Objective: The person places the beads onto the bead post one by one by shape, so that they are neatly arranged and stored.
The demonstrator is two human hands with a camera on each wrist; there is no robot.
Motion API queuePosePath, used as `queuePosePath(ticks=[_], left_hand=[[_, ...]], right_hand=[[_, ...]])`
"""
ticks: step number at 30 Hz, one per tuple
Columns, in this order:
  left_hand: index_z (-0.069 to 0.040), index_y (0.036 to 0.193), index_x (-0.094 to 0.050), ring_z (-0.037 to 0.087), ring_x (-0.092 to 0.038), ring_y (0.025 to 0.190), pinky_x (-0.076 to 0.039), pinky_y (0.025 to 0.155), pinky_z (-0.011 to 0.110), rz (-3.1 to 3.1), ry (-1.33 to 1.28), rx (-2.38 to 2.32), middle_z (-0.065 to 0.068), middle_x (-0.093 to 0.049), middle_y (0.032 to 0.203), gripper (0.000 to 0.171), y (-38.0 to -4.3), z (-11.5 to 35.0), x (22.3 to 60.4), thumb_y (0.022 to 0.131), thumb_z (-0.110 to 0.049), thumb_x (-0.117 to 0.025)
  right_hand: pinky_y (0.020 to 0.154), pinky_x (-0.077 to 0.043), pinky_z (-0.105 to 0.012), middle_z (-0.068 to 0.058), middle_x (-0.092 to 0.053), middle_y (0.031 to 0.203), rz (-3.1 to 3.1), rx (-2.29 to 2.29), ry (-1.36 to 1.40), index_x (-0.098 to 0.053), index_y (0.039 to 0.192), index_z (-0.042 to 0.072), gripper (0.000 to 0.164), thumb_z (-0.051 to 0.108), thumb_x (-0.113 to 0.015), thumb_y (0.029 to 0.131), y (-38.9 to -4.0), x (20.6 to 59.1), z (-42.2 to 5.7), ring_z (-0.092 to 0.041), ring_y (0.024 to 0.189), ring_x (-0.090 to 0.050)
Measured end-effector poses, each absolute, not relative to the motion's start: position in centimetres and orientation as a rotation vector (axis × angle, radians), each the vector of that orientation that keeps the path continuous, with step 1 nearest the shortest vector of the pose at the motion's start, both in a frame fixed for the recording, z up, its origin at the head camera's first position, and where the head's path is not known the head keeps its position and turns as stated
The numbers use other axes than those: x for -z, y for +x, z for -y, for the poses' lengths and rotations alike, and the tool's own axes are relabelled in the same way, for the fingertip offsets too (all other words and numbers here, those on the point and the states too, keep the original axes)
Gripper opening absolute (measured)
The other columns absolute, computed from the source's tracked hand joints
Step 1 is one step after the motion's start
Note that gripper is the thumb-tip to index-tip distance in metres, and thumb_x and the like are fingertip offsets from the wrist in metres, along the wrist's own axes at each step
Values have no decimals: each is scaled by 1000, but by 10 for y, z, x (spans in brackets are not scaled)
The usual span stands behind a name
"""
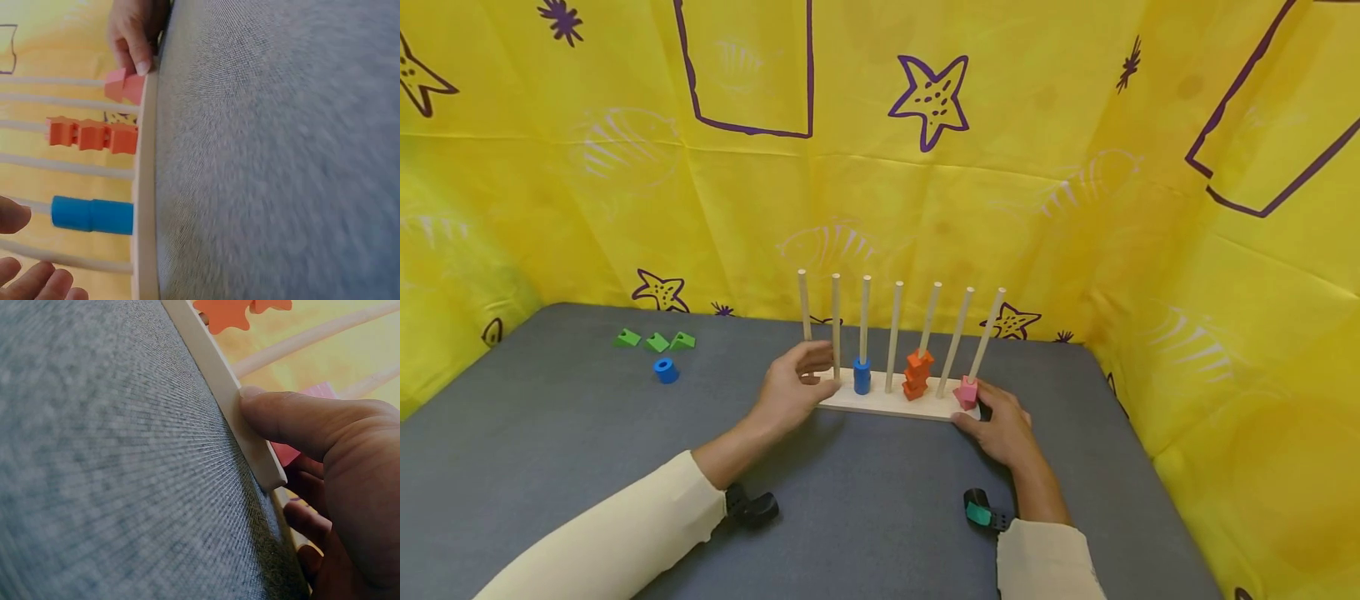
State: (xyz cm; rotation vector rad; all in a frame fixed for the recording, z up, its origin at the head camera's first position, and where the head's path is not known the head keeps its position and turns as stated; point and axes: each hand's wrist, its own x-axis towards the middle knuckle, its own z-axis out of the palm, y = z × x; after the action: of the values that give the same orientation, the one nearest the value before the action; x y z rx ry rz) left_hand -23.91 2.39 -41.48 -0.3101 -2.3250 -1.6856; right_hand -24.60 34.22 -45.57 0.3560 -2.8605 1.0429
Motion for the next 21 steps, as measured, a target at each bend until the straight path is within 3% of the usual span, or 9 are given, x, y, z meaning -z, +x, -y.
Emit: queuePosePath(ticks=[16, 21], left_hand=[[1, 122, -58, 31, -61, 104, -49, 85, 51, 2212, -306, 1729, 18, -66, 111, 46, -217, 28, 399, 79, 6, -75], [1, 123, -57, 27, -61, 105, -50, 85, 44, 2217, -241, 1678, 17, -65, 114, 44, -212, 50, 395, 82, 3, -74]], right_hand=[[101, -17, -70, -26, -44, 140, 2882, -1054, 327, -51, 136, -3, 61, 29, -72, 88, -245, 455, -341, -48, 129, -35], [102, -19, -68, -26, -45, 139, 2859, -1062, 348, -53, 135, -3, 59, 26, -73, 87, -245, 455, -342, -48, 129, -36]])
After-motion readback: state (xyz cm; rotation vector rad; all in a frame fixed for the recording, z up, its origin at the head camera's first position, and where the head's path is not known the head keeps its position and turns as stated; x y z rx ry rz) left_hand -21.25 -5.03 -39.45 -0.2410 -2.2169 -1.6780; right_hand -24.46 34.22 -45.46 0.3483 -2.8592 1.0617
